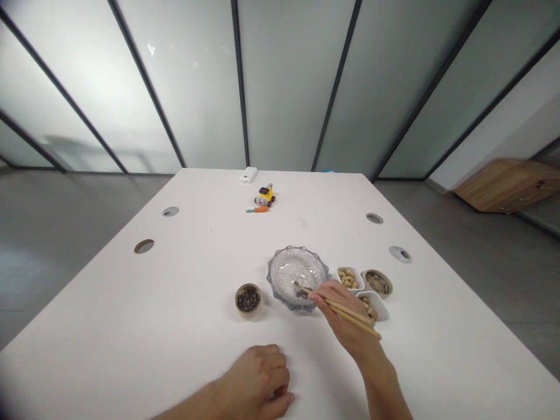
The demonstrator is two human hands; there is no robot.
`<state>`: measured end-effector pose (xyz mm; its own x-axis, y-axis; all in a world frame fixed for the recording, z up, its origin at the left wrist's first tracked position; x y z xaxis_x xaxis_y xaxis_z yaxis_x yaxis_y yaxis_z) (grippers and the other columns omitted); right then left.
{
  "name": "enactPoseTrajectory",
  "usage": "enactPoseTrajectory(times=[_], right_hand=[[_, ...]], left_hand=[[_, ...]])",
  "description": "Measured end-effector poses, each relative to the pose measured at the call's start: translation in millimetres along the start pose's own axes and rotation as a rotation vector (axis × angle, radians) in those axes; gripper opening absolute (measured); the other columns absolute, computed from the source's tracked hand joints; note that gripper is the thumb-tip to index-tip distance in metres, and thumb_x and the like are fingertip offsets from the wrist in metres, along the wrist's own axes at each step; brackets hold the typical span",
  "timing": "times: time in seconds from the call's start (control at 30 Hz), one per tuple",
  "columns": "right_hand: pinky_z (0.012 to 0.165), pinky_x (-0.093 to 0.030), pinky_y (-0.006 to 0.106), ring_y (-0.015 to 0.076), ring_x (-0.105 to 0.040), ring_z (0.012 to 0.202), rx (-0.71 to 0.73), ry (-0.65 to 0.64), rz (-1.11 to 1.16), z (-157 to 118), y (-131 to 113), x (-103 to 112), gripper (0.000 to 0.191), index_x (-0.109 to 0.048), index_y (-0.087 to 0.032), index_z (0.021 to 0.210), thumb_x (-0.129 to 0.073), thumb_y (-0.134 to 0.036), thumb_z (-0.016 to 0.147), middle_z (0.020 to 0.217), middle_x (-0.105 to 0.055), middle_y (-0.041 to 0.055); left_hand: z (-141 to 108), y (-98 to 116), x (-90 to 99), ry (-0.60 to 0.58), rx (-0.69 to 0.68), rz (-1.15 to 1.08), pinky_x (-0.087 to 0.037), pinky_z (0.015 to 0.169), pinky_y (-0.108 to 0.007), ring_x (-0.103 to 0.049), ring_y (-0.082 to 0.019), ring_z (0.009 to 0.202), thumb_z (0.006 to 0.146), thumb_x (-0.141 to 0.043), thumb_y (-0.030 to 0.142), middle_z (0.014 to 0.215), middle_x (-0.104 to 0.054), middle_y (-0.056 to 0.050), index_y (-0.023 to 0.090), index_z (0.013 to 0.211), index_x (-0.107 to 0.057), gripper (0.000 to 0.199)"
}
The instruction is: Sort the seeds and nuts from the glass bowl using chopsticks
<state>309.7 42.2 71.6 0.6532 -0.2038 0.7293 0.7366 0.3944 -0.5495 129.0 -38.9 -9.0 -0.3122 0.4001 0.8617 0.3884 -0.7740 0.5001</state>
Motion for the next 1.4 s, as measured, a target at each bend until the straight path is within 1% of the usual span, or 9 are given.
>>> enactPoseTrajectory(times=[0.13,0.3,0.43,0.53,0.77,0.87,1.1,1.27,1.4], right_hand=[[0.078,-0.057,0.031,0.0191,-0.07,0.081,-0.002,0.001,0.012,-0.6,-0.2,0.5,0.029,-0.072,-0.025,0.086,-0.056,-0.043,0.103,0.087,-0.073,0.0022],[0.082,-0.057,0.033,0.0195,-0.07,0.082,0.022,0.021,0.022,0.1,-2.4,1.9,0.028,-0.073,-0.026,0.087,-0.057,-0.043,0.102,0.087,-0.074,0.0021],[0.078,-0.058,0.032,0.0195,-0.07,0.082,0.015,0.005,0.079,1.9,-0.7,-2.8,0.029,-0.073,-0.025,0.087,-0.058,-0.045,0.101,0.086,-0.074,0.0026],[0.079,-0.058,0.032,0.0197,-0.071,0.082,-0.009,-0.002,0.094,3.2,0.7,-4.8,0.03,-0.073,-0.026,0.085,-0.059,-0.048,0.101,0.086,-0.074,0.0027],[0.073,-0.059,0.03,0.0188,-0.071,0.077,-0.015,0.02,0.098,5.0,-3.7,-1.2,0.034,-0.074,-0.025,0.082,-0.059,-0.05,0.1,0.084,-0.074,0.0023],[0.073,-0.059,0.03,0.0186,-0.072,0.077,-0.01,0.038,0.077,4.4,-3.1,-0.7,0.034,-0.074,-0.025,0.082,-0.059,-0.05,0.1,0.084,-0.074,0.0022],[0.079,-0.057,0.03,0.0179,-0.072,0.08,0.049,0.085,-0.054,1.4,2.1,5.1,0.029,-0.074,-0.027,0.087,-0.058,-0.046,0.101,0.086,-0.076,0.0002],[0.079,-0.057,0.033,0.0197,-0.072,0.079,0.077,0.122,-0.119,2.7,4.7,9.9,0.034,-0.075,-0.026,0.087,-0.054,-0.048,0.103,0.084,-0.076,0.0008],[0.078,-0.056,0.033,0.0191,-0.072,0.079,0.091,0.125,-0.124,3.5,5.9,9.6,0.034,-0.074,-0.026,0.087,-0.053,-0.047,0.103,0.084,-0.076,0.0005]], left_hand=[[-0.5,0.7,0.6,0.012,0.0,0.009,-0.045,0.072,-0.027,-0.059,-0.017,0.077,0.094,-0.07,0.035,0.081,-0.066,0.0,0.02,0.079,-0.057,0.025],[-0.4,0.6,0.5,0.017,0.002,0.008,-0.045,0.072,-0.027,-0.059,-0.017,0.077,0.094,-0.07,0.034,0.082,-0.066,0.0,0.02,0.079,-0.057,0.024],[-0.2,-0.2,-2.1,0.003,0.0,0.016,-0.046,0.072,-0.028,-0.06,-0.017,0.077,0.095,-0.069,0.035,0.081,-0.066,-0.001,0.02,0.079,-0.058,0.024],[-0.6,-1.0,-3.8,0.011,-0.002,0.028,-0.045,0.072,-0.027,-0.059,-0.017,0.076,0.093,-0.071,0.035,0.081,-0.066,0.001,0.02,0.078,-0.057,0.026],[-0.6,-3.2,-4.3,0.03,0.004,0.036,-0.044,0.071,-0.027,-0.058,-0.016,0.075,0.091,-0.074,0.036,0.081,-0.066,0.002,0.02,0.076,-0.055,0.029],[-0.6,-2.6,-3.0,0.032,0.002,0.038,-0.044,0.071,-0.027,-0.059,-0.016,0.075,0.091,-0.075,0.035,0.082,-0.067,0.002,0.02,0.078,-0.056,0.027],[-0.6,-0.3,-1.7,0.019,-0.004,0.046,-0.045,0.071,-0.027,-0.059,-0.016,0.076,0.091,-0.075,0.036,0.082,-0.067,0.002,0.02,0.077,-0.057,0.028],[0.3,0.4,-0.7,0.01,-0.002,0.054,-0.044,0.07,-0.027,-0.059,-0.016,0.075,0.091,-0.075,0.036,0.081,-0.067,0.002,0.02,0.077,-0.057,0.028],[0.2,0.3,-0.5,0.019,-0.008,0.052,-0.043,0.069,-0.027,-0.058,-0.016,0.074,0.09,-0.076,0.036,0.081,-0.066,0.002,0.02,0.077,-0.055,0.029]])
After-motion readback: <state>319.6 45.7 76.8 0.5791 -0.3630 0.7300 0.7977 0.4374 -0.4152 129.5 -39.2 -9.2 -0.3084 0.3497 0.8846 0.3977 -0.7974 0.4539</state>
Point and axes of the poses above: each hand's wrist, its own z-axis towards the middle knuckle, its own x-axis out of the back of the hand, y = z × x, the point moved 6 cm from there along z, towards the middle knuckle
